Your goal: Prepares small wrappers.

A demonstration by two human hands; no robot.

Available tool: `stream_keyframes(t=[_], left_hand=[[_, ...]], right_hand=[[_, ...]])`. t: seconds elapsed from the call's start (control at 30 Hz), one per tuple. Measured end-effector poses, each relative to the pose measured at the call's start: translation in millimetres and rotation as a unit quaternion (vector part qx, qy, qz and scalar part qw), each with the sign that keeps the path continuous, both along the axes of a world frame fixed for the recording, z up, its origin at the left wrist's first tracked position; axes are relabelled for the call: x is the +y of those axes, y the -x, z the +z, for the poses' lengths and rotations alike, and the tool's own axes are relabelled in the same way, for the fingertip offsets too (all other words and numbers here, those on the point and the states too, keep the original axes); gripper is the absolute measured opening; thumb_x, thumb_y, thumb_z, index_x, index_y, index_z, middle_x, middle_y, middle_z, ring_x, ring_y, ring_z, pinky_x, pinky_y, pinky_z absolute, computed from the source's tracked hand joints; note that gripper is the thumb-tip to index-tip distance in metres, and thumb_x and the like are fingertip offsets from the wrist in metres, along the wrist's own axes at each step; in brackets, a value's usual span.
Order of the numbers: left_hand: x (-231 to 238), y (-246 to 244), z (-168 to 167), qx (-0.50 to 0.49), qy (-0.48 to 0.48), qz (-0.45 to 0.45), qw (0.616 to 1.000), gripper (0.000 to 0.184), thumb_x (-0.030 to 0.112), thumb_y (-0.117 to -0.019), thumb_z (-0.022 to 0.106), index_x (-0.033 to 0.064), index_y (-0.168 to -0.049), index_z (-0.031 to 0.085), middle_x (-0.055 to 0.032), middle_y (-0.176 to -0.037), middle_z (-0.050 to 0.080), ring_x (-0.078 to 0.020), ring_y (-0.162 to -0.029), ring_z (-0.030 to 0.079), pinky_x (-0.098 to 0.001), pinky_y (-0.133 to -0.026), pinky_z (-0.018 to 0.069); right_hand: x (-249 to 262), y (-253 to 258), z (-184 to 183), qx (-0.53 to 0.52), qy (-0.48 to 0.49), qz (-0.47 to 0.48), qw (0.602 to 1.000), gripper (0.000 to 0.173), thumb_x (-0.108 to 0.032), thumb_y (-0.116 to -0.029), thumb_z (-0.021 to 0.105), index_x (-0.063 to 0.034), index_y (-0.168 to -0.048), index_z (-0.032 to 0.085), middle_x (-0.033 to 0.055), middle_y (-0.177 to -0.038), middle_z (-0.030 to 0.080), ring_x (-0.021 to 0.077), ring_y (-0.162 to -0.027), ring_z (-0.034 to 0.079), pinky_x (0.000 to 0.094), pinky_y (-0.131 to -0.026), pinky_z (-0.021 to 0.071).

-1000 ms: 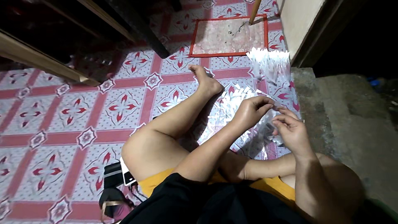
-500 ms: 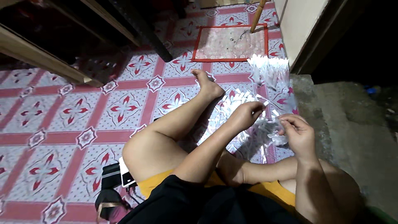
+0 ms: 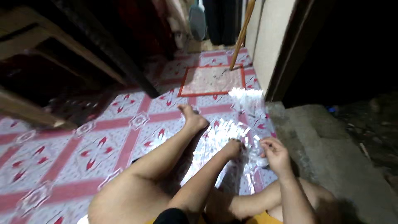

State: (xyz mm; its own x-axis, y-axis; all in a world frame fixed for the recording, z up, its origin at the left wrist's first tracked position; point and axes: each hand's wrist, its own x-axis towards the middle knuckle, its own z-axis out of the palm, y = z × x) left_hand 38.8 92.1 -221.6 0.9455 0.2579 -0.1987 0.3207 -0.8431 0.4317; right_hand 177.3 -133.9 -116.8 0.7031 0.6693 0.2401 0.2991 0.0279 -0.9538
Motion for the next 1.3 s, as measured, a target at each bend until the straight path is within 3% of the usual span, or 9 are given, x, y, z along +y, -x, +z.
stream_keyframes(t=[0.1,0.2,0.27,0.37,0.5,0.67,0.87,1.03,1.3], left_hand=[[23.4,-6.9,-20.3,0.057,0.062,-0.01,0.996,0.024,0.043,-0.0891,0.072,0.0372,-0.113,0.075,0.0042,-0.116,0.074,-0.0226,-0.111,0.068,-0.062,-0.099,0.0528],[44.7,-3.0,-27.8,0.066,0.111,0.015,0.991,0.027,0.054,-0.0917,0.066,0.0381,-0.113,0.074,0.0105,-0.113,0.074,-0.0112,-0.106,0.07,-0.0519,-0.098,0.0576],[51.3,2.6,-15.3,0.026,0.125,0.045,0.991,0.025,0.053,-0.0915,0.067,0.0391,-0.111,0.074,0.0133,-0.11,0.074,-0.0069,-0.103,0.07,-0.0456,-0.095,0.0595],[48.9,9.1,22.3,-0.106,0.124,0.092,0.982,0.022,0.051,-0.0929,0.07,0.0392,-0.11,0.074,0.016,-0.108,0.072,-0.0023,-0.097,0.069,-0.0358,-0.089,0.0622],[21.7,17.4,110.9,-0.266,0.13,0.118,0.948,0.021,0.031,-0.0963,0.072,0.0324,-0.117,0.074,0.01,-0.117,0.07,-0.0071,-0.099,0.07,-0.0309,-0.088,0.0629],[-12.4,21.7,169.5,-0.323,0.138,0.115,0.929,0.03,0.022,-0.096,0.072,0.0296,-0.125,0.072,0.0063,-0.123,0.069,-0.0113,-0.093,0.072,-0.0316,-0.083,0.0645],[-41.5,17.1,168.1,-0.328,0.177,0.111,0.921,0.022,0.025,-0.0956,0.073,0.026,-0.118,0.075,0.0073,-0.114,0.073,-0.0108,-0.095,0.072,-0.0319,-0.086,0.0637],[-53.2,19.3,171.7,-0.336,0.22,0.096,0.911,0.025,0.021,-0.0954,0.073,0.0261,-0.12,0.075,0.0051,-0.118,0.072,-0.0139,-0.093,0.072,-0.0335,-0.084,0.0639],[-60.7,28.9,172.9,-0.338,0.211,0.136,0.907,0.019,0.027,-0.096,0.073,0.0248,-0.114,0.077,0.0075,-0.109,0.075,-0.0103,-0.096,0.073,-0.0313,-0.089,0.0632]], right_hand=[[4.6,4.2,-15.1,-0.002,-0.002,-0.002,1.0,0.013,-0.018,-0.098,0.068,-0.0208,-0.108,0.076,-0.0022,-0.117,0.07,0.0133,-0.072,0.069,0.0316,-0.057,0.0634],[8.1,11.6,-17.2,0.0,0.008,-0.001,1.0,0.012,-0.022,-0.0988,0.068,-0.0234,-0.108,0.076,-0.0044,-0.116,0.07,0.0116,-0.071,0.069,0.0303,-0.058,0.0632],[10.7,16.2,-15.0,-0.003,0.008,0.001,1.0,0.012,-0.023,-0.0989,0.068,-0.0245,-0.109,0.076,-0.0054,-0.116,0.07,0.0105,-0.071,0.068,0.0295,-0.059,0.0632],[12.9,24.4,-9.7,-0.012,0.002,0.004,1.0,0.013,-0.023,-0.0994,0.067,-0.0248,-0.108,0.075,-0.0061,-0.116,0.07,0.0095,-0.072,0.069,0.0287,-0.061,0.0635],[14.2,34.0,-7.9,-0.022,-0.034,0.023,0.999,0.014,-0.02,-0.1,0.065,-0.0225,-0.109,0.076,-0.0045,-0.118,0.069,0.0099,-0.075,0.069,0.0287,-0.062,0.0637],[15.6,42.7,-3.2,-0.04,-0.093,0.052,0.994,0.014,-0.015,-0.0992,0.066,-0.0183,-0.109,0.075,-0.002,-0.116,0.069,0.0108,-0.077,0.069,0.0294,-0.063,0.0639],[17.1,48.1,-4.9,-0.045,-0.08,0.069,0.993,0.015,-0.015,-0.0991,0.066,-0.019,-0.109,0.075,-0.0023,-0.117,0.069,0.0103,-0.077,0.07,0.0287,-0.063,0.0639],[17.8,47.7,-10.7,-0.053,-0.064,0.064,0.994,0.014,-0.017,-0.0987,0.067,-0.0203,-0.109,0.076,-0.0036,-0.118,0.069,0.0094,-0.078,0.07,0.0285,-0.064,0.0641],[19.4,50.8,-19.7,-0.05,-0.049,0.08,0.994,0.012,-0.017,-0.0987,0.067,-0.02,-0.106,0.076,-0.0036,-0.114,0.069,0.0094,-0.075,0.069,0.0281,-0.062,0.0636]])
